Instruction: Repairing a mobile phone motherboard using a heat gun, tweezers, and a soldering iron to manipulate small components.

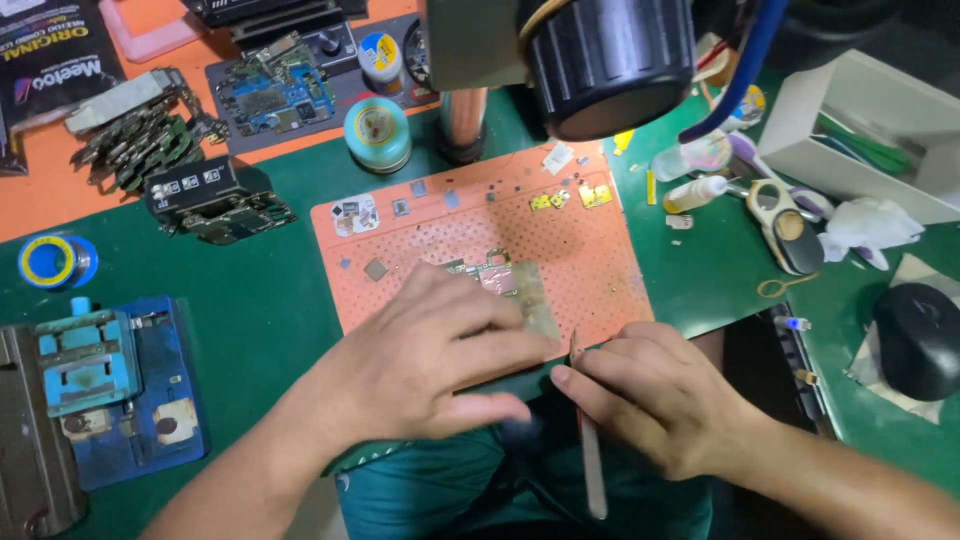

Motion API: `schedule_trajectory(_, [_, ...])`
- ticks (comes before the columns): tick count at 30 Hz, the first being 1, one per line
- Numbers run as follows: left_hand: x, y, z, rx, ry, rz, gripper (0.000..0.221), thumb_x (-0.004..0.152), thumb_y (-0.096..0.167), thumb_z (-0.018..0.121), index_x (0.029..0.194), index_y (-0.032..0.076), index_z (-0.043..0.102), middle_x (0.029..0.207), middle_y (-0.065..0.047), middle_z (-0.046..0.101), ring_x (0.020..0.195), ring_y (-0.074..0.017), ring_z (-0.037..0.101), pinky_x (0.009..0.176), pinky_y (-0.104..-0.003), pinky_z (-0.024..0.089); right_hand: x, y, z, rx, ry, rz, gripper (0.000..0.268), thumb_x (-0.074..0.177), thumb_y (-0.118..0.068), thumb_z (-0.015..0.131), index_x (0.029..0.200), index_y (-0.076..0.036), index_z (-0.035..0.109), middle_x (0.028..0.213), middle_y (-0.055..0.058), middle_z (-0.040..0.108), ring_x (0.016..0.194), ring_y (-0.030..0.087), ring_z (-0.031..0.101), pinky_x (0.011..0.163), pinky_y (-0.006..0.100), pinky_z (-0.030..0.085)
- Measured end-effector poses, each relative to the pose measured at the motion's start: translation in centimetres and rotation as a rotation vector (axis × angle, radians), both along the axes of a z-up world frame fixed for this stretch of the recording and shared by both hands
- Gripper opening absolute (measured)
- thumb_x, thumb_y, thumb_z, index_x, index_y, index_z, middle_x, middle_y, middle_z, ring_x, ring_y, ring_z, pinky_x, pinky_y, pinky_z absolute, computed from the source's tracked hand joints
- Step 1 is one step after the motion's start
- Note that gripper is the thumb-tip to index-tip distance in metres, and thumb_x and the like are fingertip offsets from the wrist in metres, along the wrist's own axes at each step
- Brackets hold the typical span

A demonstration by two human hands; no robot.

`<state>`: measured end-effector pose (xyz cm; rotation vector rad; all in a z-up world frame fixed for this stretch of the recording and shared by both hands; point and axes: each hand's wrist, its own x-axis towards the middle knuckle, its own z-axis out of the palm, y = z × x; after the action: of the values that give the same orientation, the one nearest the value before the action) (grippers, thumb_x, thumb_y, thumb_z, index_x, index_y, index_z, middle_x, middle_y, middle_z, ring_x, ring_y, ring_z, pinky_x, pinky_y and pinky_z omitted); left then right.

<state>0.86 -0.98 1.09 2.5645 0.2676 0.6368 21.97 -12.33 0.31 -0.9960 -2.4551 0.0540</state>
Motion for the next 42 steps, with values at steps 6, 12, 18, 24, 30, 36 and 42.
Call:
schedule_trajectory(6, [1.2, -1.6, 0.1, -0.256, -0.310, -0.341, 0.018, 0.091, 0.012, 0.046, 0.102, 0.011, 0.060, 0.083, -0.003, 0.053, 0.060, -0.0226, 0.044, 0.053, -0.032, 0.033, -1.3, -0.2, 1.1, -0.034, 0.004, 0.002, 0.025, 0.087, -0.010, 0.032, 0.094, 0.004, 0.051, 0.092, 0.017, 0.051, 0.061, 0.026, 0.044, 0.056, 0.037, 0.034])
schedule_trajectory(12, [-0.6, -1.2, 0.9, -0.467, -0.418, -0.274, 0.013, 0.086, 0.006, 0.050, 0.098, 0.002, 0.053, 0.088, -0.010, 0.060, 0.078, -0.0266, 0.059, 0.073, -0.033, 0.050, 2.1, 1.6, 1.3, 0.087, 0.392, -0.346, 0.028, 0.080, -0.023, 0.048, 0.079, 0.004, 0.055, 0.071, 0.013, 0.054, 0.058, 0.022, 0.053, 0.056, 0.033, 0.039])
schedule_trajectory(18, [-3.0, -2.1, 3.0, -0.557, -0.417, 0.277, 0.019, 0.088, 0.017, 0.033, 0.095, -0.001, 0.035, 0.087, -0.015, 0.061, 0.079, -0.0224, 0.066, 0.072, -0.028, 0.052, 6.3, 3.6, -1.4, -0.066, 0.036, -1.007, 0.050, 0.079, -0.034, 0.073, 0.114, -0.005, 0.054, 0.094, 0.009, 0.047, 0.081, 0.021, 0.045, 0.080, 0.042, 0.025])
schedule_trajectory(24, [-3.0, -5.9, -1.0, -0.820, -0.517, 0.649, 0.037, 0.070, -0.003, 0.061, 0.093, 0.000, 0.033, 0.090, -0.022, 0.061, 0.075, -0.0188, 0.068, 0.061, -0.022, 0.059, 6.5, 3.1, -2.4, -0.005, -0.023, -0.976, 0.028, 0.094, -0.025, 0.072, 0.106, -0.002, 0.059, 0.096, 0.016, 0.052, 0.099, 0.031, 0.047, 0.086, 0.041, 0.028])
schedule_trajectory(30, [-1.7, -6.6, -3.1, -0.390, -0.538, 0.604, 0.028, 0.075, 0.002, 0.063, 0.090, 0.005, 0.040, 0.088, -0.013, 0.061, 0.086, -0.0258, 0.066, 0.077, -0.035, 0.058, 1.1, 0.7, -0.6, -0.291, 0.705, -0.585, 0.023, 0.081, -0.003, 0.046, 0.091, 0.009, 0.030, 0.089, 0.032, 0.053, 0.067, 0.030, 0.060, 0.070, 0.037, 0.051])
schedule_trajectory(36, [-1.6, -6.3, -3.5, -0.331, -0.378, 0.546, 0.038, 0.071, 0.001, 0.071, 0.084, 0.005, 0.035, 0.092, -0.016, 0.061, 0.088, -0.0254, 0.065, 0.076, -0.032, 0.057, -0.8, 1.2, -1.3, -0.388, 0.491, -0.428, 0.032, 0.071, -0.011, 0.061, 0.099, 0.004, 0.054, 0.078, 0.010, 0.060, 0.058, 0.012, 0.055, 0.055, 0.019, 0.042])
schedule_trajectory(42, [-1.6, -6.1, -4.3, -0.391, -0.430, 0.507, 0.039, 0.069, -0.003, 0.070, 0.081, 0.005, 0.034, 0.087, -0.018, 0.061, 0.083, -0.0255, 0.066, 0.075, -0.037, 0.057, -0.6, 1.1, -3.7, -0.376, 0.472, -0.371, 0.031, 0.076, -0.015, 0.049, 0.099, 0.006, 0.052, 0.075, 0.009, 0.055, 0.057, 0.018, 0.049, 0.053, 0.022, 0.039])
